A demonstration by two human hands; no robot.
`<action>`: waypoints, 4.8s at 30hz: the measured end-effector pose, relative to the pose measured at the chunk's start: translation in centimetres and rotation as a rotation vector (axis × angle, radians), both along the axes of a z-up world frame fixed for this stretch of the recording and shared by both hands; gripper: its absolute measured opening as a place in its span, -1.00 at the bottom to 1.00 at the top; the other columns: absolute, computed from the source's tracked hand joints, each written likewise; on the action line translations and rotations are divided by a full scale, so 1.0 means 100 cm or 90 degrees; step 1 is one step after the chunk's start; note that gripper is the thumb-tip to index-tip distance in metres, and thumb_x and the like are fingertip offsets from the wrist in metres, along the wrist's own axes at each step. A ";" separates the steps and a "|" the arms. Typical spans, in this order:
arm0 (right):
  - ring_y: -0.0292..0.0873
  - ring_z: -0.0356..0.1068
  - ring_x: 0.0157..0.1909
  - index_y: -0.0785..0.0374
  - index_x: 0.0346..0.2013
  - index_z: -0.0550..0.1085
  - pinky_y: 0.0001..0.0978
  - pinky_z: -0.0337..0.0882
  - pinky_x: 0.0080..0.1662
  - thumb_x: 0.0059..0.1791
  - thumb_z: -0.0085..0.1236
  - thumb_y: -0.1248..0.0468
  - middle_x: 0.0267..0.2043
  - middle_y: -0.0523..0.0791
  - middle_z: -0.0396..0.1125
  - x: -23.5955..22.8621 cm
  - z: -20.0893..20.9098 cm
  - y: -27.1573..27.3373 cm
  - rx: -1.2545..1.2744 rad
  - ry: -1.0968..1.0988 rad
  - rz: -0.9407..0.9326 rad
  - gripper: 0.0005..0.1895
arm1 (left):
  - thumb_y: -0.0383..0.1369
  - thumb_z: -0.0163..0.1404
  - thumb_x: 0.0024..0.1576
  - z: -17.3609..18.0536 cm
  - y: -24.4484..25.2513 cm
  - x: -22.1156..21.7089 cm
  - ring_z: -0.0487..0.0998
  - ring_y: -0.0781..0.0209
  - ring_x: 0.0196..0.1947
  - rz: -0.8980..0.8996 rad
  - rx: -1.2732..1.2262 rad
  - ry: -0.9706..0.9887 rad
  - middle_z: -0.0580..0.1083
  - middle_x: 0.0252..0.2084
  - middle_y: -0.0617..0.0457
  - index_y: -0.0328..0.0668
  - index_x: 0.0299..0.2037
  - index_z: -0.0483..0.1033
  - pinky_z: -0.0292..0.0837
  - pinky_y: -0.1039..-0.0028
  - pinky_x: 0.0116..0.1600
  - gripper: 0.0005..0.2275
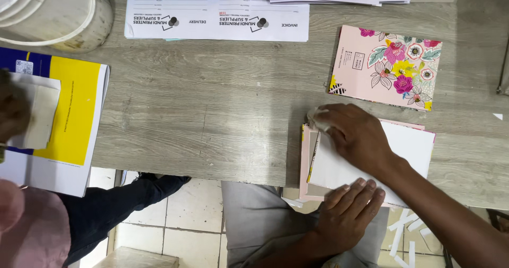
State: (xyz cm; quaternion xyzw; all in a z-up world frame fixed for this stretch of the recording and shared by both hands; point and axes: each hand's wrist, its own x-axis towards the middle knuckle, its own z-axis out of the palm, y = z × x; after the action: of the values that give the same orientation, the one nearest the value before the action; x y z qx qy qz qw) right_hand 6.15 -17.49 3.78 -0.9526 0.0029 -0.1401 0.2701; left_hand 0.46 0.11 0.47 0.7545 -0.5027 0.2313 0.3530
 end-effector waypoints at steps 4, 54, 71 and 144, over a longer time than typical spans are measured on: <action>0.02 0.44 0.25 -0.01 0.17 0.55 -0.09 0.48 0.08 0.05 0.10 0.39 0.34 -0.14 0.46 -0.032 0.010 0.023 0.001 0.043 0.090 -0.59 | -0.51 0.03 0.30 0.043 -0.067 -0.002 0.52 -0.28 0.12 0.191 0.494 0.199 0.58 0.05 -0.22 -0.27 0.08 0.63 0.32 -0.12 0.30 -0.80; 0.04 0.52 -0.06 -0.14 -0.03 0.64 0.06 0.43 -0.18 -0.06 0.07 0.34 0.04 -0.23 0.50 0.023 0.017 -0.003 -0.004 0.180 -0.136 -0.61 | -0.51 -0.34 0.38 0.006 0.007 -0.008 0.56 0.00 0.33 -0.114 0.068 0.102 0.59 0.27 -0.07 -0.28 0.26 0.60 0.28 0.24 0.42 -0.58; -0.06 0.25 -0.04 0.27 0.46 0.21 -0.28 0.29 -0.05 0.03 0.42 0.26 0.22 0.09 0.24 -0.151 0.059 0.025 0.323 -0.066 -0.714 -0.21 | -0.55 -0.19 0.30 0.029 0.011 -0.018 0.48 -0.14 0.34 -0.136 0.094 0.306 0.46 0.35 -0.12 -0.25 0.35 0.43 0.22 0.08 0.14 -0.60; 0.31 0.59 -0.34 -0.07 -0.02 0.55 0.24 0.56 -0.18 -0.02 0.23 -0.12 -0.17 -0.13 0.39 -0.069 -0.003 0.042 0.026 0.291 -0.471 -0.63 | -0.05 -0.17 0.43 0.017 -0.012 0.138 0.16 -0.17 0.61 -0.389 -0.369 1.533 0.18 0.60 -0.33 -0.17 0.57 0.16 0.11 0.11 0.59 -0.43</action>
State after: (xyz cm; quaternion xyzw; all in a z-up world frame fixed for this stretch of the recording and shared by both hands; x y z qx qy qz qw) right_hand -0.76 -13.24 3.51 -0.8885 0.4064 -0.0125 0.2129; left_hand 14.22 -1.09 2.14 0.2364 0.0497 -0.5859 0.7736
